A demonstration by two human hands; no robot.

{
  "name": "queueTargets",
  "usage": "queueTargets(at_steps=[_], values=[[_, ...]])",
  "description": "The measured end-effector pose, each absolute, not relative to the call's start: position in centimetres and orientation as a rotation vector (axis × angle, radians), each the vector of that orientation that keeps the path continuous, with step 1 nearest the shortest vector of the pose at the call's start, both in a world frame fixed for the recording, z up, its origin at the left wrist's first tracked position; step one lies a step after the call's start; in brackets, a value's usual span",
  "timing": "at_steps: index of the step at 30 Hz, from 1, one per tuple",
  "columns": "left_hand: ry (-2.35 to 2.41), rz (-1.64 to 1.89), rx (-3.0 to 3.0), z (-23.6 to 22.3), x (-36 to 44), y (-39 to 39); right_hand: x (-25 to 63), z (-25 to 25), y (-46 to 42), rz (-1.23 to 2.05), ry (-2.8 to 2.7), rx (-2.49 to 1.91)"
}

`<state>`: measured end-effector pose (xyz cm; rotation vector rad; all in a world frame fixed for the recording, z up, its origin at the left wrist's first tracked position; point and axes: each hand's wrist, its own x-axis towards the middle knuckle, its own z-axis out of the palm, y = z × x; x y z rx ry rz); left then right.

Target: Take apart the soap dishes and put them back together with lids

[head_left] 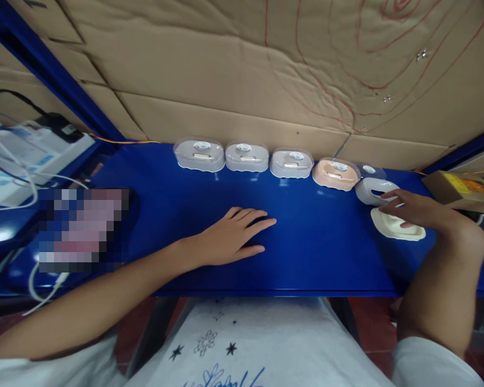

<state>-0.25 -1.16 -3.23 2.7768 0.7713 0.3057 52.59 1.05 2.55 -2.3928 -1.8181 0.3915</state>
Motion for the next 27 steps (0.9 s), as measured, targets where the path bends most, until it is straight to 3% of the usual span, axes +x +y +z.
queueTargets(at_steps=[11,14,18,21,27], values=[[0.756,0.317,2.774,-3.1,-0.3,-1.2,50.1,2.5,0.8,0.907,-1.546,-2.431],[0.751,0.308,2.786,-3.1,-0.3,-1.2,46.9,2.6,0.5,1.142,-1.702,-2.247],[0.751,0.310,2.781,-3.1,-0.2,-1.2,41.7,4.1,-0.7,1.430,-2.055,-1.584],[0.760,0.326,2.770,-3.1,-0.3,-1.2,39.8,5.2,-1.1,1.187,-2.182,-1.369],[0.749,0.368,2.771,-3.3,-0.3,-1.3,43.9,3.3,1.7,0.135,-2.235,-1.905]])
